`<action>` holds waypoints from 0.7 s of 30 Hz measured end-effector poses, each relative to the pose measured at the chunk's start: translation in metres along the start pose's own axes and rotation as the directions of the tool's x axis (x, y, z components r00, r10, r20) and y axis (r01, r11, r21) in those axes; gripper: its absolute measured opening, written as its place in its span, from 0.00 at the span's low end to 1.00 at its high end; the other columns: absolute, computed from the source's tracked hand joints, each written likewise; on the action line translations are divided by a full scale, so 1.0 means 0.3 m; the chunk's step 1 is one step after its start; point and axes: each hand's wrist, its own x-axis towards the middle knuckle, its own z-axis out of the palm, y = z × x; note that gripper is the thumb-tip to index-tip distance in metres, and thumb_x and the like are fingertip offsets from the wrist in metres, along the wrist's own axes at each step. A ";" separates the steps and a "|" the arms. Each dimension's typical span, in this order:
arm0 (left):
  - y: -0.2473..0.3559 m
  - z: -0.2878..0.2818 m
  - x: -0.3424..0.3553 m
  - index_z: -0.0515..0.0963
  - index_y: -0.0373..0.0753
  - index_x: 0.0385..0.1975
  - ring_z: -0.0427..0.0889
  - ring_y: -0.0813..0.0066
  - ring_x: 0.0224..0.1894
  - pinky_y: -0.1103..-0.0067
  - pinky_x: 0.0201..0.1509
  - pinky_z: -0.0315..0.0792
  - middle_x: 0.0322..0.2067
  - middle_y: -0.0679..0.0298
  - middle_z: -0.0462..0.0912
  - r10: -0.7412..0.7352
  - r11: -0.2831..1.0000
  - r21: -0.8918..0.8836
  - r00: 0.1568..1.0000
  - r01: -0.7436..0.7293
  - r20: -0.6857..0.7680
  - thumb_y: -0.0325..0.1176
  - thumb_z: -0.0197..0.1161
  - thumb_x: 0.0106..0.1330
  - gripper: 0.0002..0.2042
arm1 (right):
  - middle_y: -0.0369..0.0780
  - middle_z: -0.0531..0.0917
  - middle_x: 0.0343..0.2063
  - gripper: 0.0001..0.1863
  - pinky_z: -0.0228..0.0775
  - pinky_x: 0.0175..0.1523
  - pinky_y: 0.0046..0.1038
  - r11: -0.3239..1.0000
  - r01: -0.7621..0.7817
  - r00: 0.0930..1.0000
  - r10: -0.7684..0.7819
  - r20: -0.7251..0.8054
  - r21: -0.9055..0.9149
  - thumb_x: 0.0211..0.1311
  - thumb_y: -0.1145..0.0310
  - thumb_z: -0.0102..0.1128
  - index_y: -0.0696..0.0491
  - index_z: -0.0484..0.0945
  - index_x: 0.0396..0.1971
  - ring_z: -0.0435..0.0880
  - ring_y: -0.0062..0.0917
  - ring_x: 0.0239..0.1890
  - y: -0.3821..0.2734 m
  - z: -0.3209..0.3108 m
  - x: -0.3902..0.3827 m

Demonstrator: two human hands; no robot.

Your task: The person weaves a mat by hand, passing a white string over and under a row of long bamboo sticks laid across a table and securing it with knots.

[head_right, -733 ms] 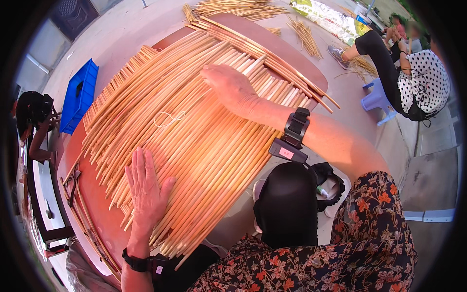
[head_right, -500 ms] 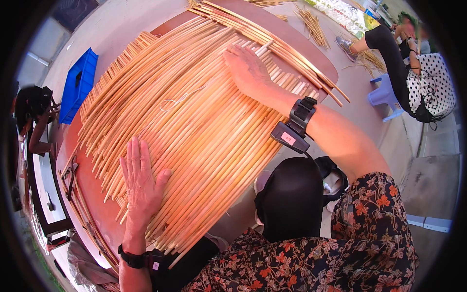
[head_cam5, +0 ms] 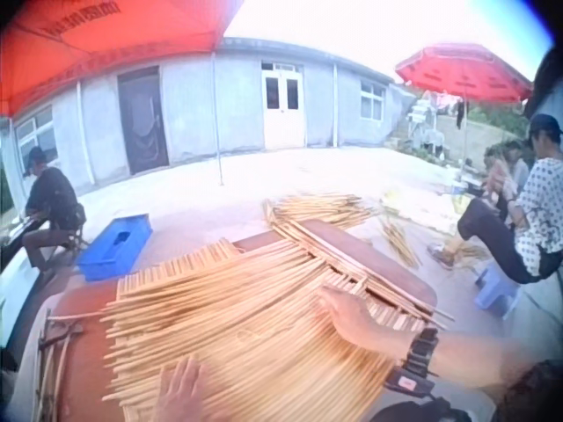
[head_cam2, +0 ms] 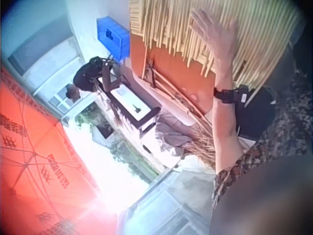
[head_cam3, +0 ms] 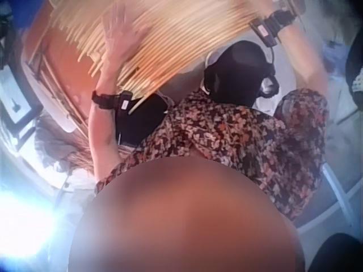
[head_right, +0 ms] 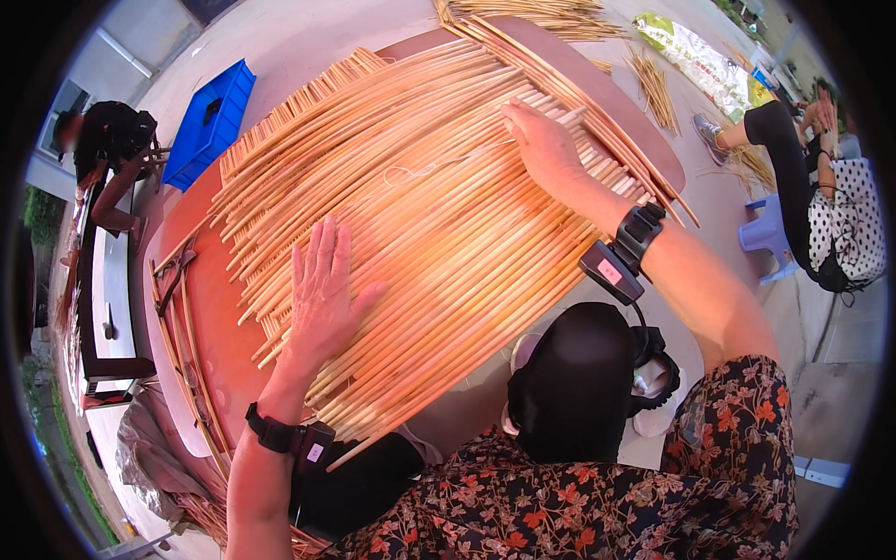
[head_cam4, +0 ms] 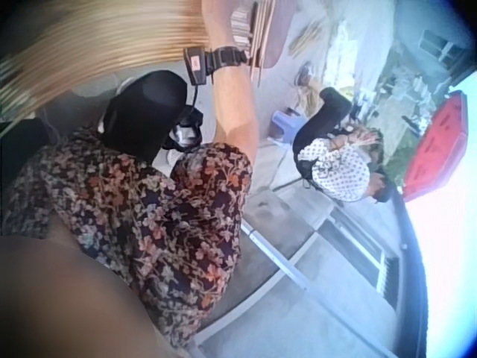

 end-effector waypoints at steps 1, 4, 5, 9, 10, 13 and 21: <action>0.001 0.003 -0.002 0.57 0.30 0.82 0.52 0.41 0.85 0.43 0.86 0.43 0.83 0.42 0.55 0.005 1.000 0.002 1.000 -0.005 -0.022 0.62 0.64 0.74 0.49 | 0.52 0.82 0.67 0.20 0.74 0.73 0.39 0.993 -0.019 1.000 0.018 0.009 0.116 0.86 0.67 0.50 0.63 0.78 0.67 0.83 0.43 0.68 -0.075 -0.051 -0.030; 0.000 0.012 -0.006 0.59 0.29 0.81 0.53 0.41 0.85 0.43 0.86 0.44 0.83 0.41 0.56 0.004 1.000 0.003 0.999 -0.004 -0.054 0.64 0.63 0.74 0.49 | 0.48 0.91 0.54 0.21 0.82 0.64 0.30 0.735 -0.041 0.999 0.013 0.046 0.677 0.90 0.66 0.46 0.65 0.78 0.67 0.92 0.35 0.56 -0.349 -0.230 -0.183; -0.001 0.011 -0.005 0.60 0.29 0.81 0.53 0.41 0.85 0.43 0.86 0.44 0.82 0.41 0.57 0.009 1.000 0.002 0.998 -0.009 -0.061 0.65 0.63 0.74 0.49 | 0.47 0.92 0.52 0.21 0.83 0.62 0.29 0.668 0.010 0.983 -0.145 0.117 0.744 0.90 0.66 0.47 0.65 0.78 0.67 0.92 0.33 0.56 -0.430 -0.320 -0.250; -0.003 0.012 -0.003 0.62 0.27 0.79 0.55 0.40 0.84 0.44 0.86 0.46 0.81 0.41 0.59 0.026 0.999 0.020 0.996 -0.024 -0.080 0.67 0.60 0.75 0.49 | 0.42 0.94 0.44 0.20 0.87 0.54 0.28 0.418 -0.265 0.696 -0.541 0.472 0.869 0.87 0.66 0.54 0.61 0.79 0.68 0.95 0.28 0.48 -0.627 -0.466 -0.462; -0.001 0.010 -0.002 0.59 0.29 0.81 0.52 0.42 0.85 0.45 0.86 0.44 0.82 0.42 0.56 0.007 1.000 0.011 0.999 -0.007 -0.047 0.66 0.60 0.75 0.49 | 0.42 0.94 0.43 0.20 0.87 0.52 0.28 0.381 -0.244 0.625 -0.642 0.445 0.892 0.86 0.65 0.56 0.58 0.80 0.68 0.95 0.26 0.45 -0.644 -0.454 -0.485; 0.002 -0.019 -0.005 0.56 0.31 0.83 0.48 0.44 0.87 0.48 0.88 0.41 0.84 0.44 0.53 -0.024 0.999 -0.023 1.000 0.025 0.018 0.63 0.60 0.77 0.48 | 0.41 0.93 0.40 0.18 0.87 0.47 0.27 0.481 -0.171 0.583 -0.654 0.482 0.860 0.86 0.67 0.57 0.54 0.81 0.68 0.94 0.24 0.39 -0.671 -0.372 -0.496; -0.145 -0.182 0.028 0.89 0.38 0.53 0.87 0.47 0.58 0.60 0.62 0.80 0.56 0.50 0.87 -0.276 0.882 -0.453 0.924 0.133 -0.266 0.38 0.66 0.78 0.14 | 0.42 0.90 0.34 0.13 0.85 0.41 0.27 0.800 -0.082 0.830 -0.276 0.485 0.595 0.84 0.70 0.58 0.58 0.85 0.59 0.91 0.24 0.33 -0.723 -0.092 -0.300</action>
